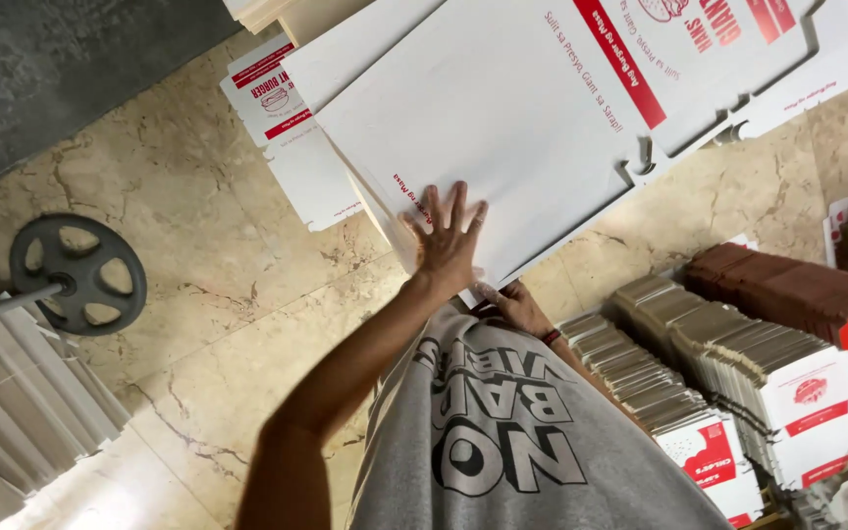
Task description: Stripping waste material from die-cut cardboard burger box blanks and stacking the finished pieces.
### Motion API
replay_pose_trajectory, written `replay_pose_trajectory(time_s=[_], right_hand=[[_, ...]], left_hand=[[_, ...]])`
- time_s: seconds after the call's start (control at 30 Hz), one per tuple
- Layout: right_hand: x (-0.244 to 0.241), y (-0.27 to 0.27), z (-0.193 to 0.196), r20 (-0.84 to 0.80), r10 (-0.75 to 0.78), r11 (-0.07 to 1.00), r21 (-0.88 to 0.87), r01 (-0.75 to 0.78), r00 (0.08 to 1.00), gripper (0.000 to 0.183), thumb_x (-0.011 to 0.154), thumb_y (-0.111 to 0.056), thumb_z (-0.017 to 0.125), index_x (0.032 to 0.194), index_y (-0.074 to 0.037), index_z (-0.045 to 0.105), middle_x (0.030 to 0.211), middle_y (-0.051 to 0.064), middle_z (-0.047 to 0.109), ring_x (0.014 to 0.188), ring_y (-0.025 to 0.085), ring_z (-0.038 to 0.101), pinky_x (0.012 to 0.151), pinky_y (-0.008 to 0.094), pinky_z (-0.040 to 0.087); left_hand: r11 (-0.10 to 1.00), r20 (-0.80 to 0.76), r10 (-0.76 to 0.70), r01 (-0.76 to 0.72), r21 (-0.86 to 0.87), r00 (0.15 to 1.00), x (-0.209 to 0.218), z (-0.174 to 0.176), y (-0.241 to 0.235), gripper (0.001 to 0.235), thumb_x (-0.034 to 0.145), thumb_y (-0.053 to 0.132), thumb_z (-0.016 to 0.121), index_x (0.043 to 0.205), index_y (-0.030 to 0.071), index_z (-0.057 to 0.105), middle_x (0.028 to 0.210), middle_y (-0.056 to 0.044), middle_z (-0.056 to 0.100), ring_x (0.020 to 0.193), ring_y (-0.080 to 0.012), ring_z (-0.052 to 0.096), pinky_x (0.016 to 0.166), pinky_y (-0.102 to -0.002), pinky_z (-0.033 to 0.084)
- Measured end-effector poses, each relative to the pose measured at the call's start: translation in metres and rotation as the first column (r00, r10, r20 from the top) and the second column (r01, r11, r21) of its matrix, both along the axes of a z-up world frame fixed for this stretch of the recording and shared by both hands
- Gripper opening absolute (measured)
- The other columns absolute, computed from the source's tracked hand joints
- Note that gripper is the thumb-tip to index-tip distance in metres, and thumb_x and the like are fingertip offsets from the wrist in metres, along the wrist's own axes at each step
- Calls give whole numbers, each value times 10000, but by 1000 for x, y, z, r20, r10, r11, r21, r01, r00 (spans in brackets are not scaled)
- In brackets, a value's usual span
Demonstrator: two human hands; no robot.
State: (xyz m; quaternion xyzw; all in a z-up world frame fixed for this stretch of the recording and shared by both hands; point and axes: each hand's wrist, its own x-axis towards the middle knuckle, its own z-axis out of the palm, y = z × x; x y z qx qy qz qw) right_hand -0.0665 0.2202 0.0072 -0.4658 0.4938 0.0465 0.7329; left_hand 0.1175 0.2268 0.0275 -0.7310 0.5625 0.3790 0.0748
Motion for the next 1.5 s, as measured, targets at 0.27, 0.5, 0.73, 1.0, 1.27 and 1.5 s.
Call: replay_pose_trajectory(time_s=[0.27,0.5,0.73,1.0,1.27,1.5], right_hand=[[-28,23,-70,-129,85,912,-388,-130,988,387,932,-274,694,649,-24,781,562,142,698,540,267,698,575,344,524],[16,21,-9,-73,-493,801,353,484,867,513,934,-339,757,619,-43,481,526,215,571,477,380,652,342,382,441],[17,12,2,-126,-381,851,340,401,916,376,923,-348,724,951,21,655,640,211,640,602,312,694,518,361,553],[-36,37,-84,60,-165,981,-88,170,984,622,953,-310,707,1311,176,555,1083,390,662,983,458,678,941,603,496],[6,26,-8,282,-42,970,-218,107,958,441,1045,-203,574,710,36,733,500,160,657,444,217,648,567,349,546],[-10,32,-51,195,-420,844,444,302,887,706,1055,-406,488,455,-33,480,338,91,312,290,231,362,361,306,318]], left_hand=[[999,72,-2,-1,34,997,-23,-56,0,1261,744,92,871,1665,274,29,1653,-277,-234,1455,-658,-123,923,-951,165],[995,109,-28,17,101,994,-29,-37,-3,1302,747,122,895,1663,281,-18,1651,-282,-232,1462,-648,-103,919,-953,161],[995,124,-84,77,64,989,-15,-56,-7,1280,729,-1,834,1663,315,19,1661,-265,-228,1468,-660,-43,950,-950,161],[995,248,-98,96,21,964,-15,-56,-10,1206,857,-17,748,1654,333,-86,1673,-265,-173,1469,-649,51,954,-908,264],[996,233,-74,61,63,970,-11,-60,-21,1134,875,-32,687,1649,374,-35,1675,-217,-218,1452,-677,13,917,-948,204],[961,171,-181,138,239,969,-4,-46,-36,1135,848,142,764,1640,380,-12,1696,-196,-175,1456,-681,18,979,-956,132]])
